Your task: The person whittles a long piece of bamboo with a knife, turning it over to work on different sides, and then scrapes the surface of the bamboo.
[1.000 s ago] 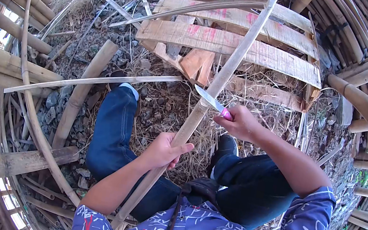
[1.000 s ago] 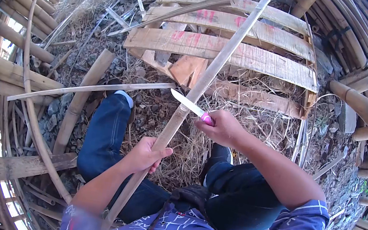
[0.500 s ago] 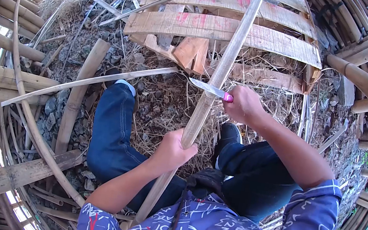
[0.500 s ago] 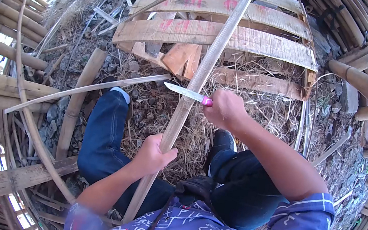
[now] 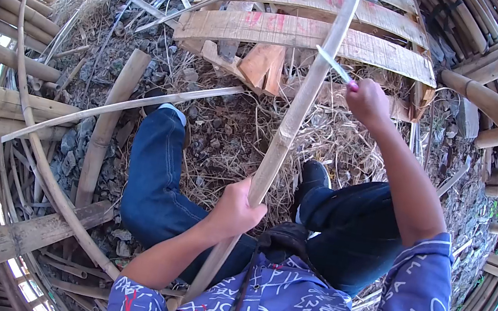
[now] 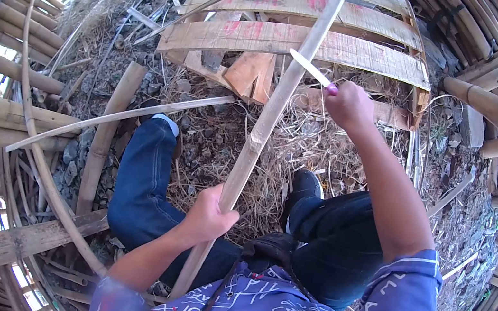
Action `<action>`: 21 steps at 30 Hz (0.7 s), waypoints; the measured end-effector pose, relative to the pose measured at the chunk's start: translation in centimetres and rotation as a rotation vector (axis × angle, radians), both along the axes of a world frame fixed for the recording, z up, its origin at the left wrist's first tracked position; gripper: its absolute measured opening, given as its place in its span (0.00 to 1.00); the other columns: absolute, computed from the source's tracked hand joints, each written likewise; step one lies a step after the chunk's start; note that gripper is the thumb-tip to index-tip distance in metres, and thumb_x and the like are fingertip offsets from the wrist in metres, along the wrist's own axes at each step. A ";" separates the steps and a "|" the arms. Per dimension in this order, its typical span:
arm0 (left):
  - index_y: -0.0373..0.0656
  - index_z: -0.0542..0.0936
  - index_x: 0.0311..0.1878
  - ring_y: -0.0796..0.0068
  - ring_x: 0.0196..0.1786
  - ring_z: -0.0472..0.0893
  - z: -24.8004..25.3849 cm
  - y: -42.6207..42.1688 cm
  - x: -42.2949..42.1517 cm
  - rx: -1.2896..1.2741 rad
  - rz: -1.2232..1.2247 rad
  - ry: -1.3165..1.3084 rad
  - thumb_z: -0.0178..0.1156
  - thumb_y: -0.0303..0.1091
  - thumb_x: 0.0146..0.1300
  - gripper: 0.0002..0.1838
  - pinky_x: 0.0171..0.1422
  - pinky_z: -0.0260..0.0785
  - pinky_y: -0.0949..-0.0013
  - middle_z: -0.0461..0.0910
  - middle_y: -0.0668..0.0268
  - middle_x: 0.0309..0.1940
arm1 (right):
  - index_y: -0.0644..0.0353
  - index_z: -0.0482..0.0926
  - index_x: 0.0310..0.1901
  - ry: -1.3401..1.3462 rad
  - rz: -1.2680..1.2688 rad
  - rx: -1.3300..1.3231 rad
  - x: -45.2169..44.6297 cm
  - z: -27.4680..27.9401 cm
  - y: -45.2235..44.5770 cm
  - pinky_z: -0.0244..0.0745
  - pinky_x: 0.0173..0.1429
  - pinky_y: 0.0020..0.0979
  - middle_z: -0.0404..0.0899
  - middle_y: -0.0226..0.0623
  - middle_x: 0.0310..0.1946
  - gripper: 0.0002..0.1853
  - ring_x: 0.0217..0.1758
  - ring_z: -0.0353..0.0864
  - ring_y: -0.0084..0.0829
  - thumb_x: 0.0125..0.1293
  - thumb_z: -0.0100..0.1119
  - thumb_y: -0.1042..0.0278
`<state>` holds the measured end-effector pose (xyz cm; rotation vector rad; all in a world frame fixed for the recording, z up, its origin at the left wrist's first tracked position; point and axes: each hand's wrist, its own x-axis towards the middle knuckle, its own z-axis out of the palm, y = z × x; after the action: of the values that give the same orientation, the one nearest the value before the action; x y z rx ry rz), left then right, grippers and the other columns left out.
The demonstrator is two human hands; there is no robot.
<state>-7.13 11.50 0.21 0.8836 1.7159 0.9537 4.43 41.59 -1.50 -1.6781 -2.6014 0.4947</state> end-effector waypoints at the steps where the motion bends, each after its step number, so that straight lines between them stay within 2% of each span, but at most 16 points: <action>1: 0.30 0.73 0.49 0.77 0.22 0.74 -0.2 -0.1 -0.3 0.022 -0.004 0.012 0.56 0.24 0.48 0.21 0.28 0.69 0.70 0.75 0.62 0.22 | 0.64 0.81 0.27 0.000 0.017 0.065 0.2 -0.2 0.4 0.75 0.37 0.45 0.80 0.53 0.25 0.22 0.30 0.81 0.50 0.64 0.51 0.51; 2: 0.31 0.73 0.43 0.83 0.22 0.70 -0.2 -0.3 -0.6 -0.002 -0.001 0.005 0.57 0.23 0.47 0.17 0.24 0.64 0.73 0.72 0.69 0.21 | 0.65 0.81 0.26 0.033 -0.007 -0.003 0.1 -0.8 0.3 0.75 0.37 0.45 0.80 0.53 0.25 0.22 0.30 0.81 0.50 0.64 0.51 0.52; 3: 0.31 0.73 0.43 0.83 0.22 0.70 -0.5 -0.3 -0.7 -0.007 0.000 -0.005 0.57 0.23 0.47 0.17 0.24 0.64 0.73 0.72 0.69 0.21 | 0.65 0.81 0.26 0.061 -0.032 -0.074 -0.4 -0.7 -0.7 0.75 0.36 0.46 0.79 0.53 0.24 0.22 0.29 0.81 0.50 0.64 0.51 0.52; 5: 0.32 0.73 0.44 0.83 0.22 0.70 -1.4 -0.4 -1.0 0.018 0.052 0.047 0.57 0.23 0.47 0.17 0.24 0.63 0.73 0.72 0.69 0.21 | 0.64 0.81 0.26 0.044 0.088 -0.219 -1.8 0.7 -3.7 0.75 0.37 0.46 0.79 0.50 0.22 0.21 0.27 0.81 0.48 0.64 0.51 0.53; 7: 0.32 0.73 0.46 0.84 0.22 0.70 -1.8 -0.6 -1.0 -0.020 0.090 0.002 0.57 0.23 0.47 0.19 0.25 0.64 0.73 0.73 0.67 0.21 | 0.64 0.81 0.25 0.006 0.265 -0.205 -3.0 2.4 -7.0 0.75 0.37 0.46 0.79 0.51 0.21 0.20 0.27 0.81 0.49 0.63 0.51 0.55; 9: 0.31 0.72 0.47 0.82 0.21 0.70 -1.5 -0.6 -0.8 0.065 0.050 0.121 0.57 0.23 0.47 0.20 0.25 0.64 0.73 0.73 0.64 0.21 | 0.66 0.80 0.23 0.025 0.360 -0.132 -3.3 1.4 -8.8 0.75 0.37 0.46 0.78 0.53 0.21 0.18 0.28 0.81 0.51 0.60 0.52 0.58; 10: 0.30 0.72 0.46 0.71 0.20 0.76 -1.6 -0.8 -0.9 -0.004 0.016 0.153 0.57 0.24 0.47 0.20 0.25 0.68 0.68 0.75 0.57 0.20 | 0.66 0.80 0.23 -0.035 0.355 -0.166 -3.4 1.9 -8.8 0.75 0.37 0.46 0.78 0.54 0.22 0.17 0.29 0.80 0.52 0.58 0.53 0.60; 11: 0.30 0.72 0.46 0.71 0.20 0.76 -1.5 -0.8 -1.1 -0.006 0.012 0.154 0.57 0.24 0.47 0.20 0.25 0.68 0.68 0.75 0.57 0.20 | 0.66 0.80 0.23 -0.034 0.352 -0.168 -3.5 1.6 -8.7 0.75 0.37 0.46 0.78 0.54 0.22 0.17 0.29 0.80 0.52 0.58 0.53 0.60; 13: 0.27 0.70 0.46 0.46 0.26 0.79 -1.3 -0.5 -1.2 0.020 -0.004 0.333 0.59 0.25 0.47 0.21 0.32 0.72 0.55 0.76 0.45 0.19 | 0.66 0.80 0.23 -0.040 0.405 -0.091 -3.4 0.9 -8.1 0.75 0.37 0.45 0.78 0.53 0.22 0.17 0.29 0.80 0.52 0.59 0.53 0.59; 21: 0.22 0.68 0.50 0.43 0.26 0.79 -1.0 -0.5 -1.2 0.000 -0.044 0.350 0.60 0.24 0.46 0.26 0.33 0.72 0.53 0.75 0.42 0.19 | 0.65 0.80 0.23 -0.071 0.311 -0.039 -3.3 0.7 -5.8 0.76 0.37 0.45 0.79 0.50 0.23 0.17 0.29 0.81 0.50 0.59 0.54 0.58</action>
<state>-8.36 11.00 -0.82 1.1348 1.9794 0.8036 1.12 35.78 -0.77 -1.3252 -2.9396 0.5016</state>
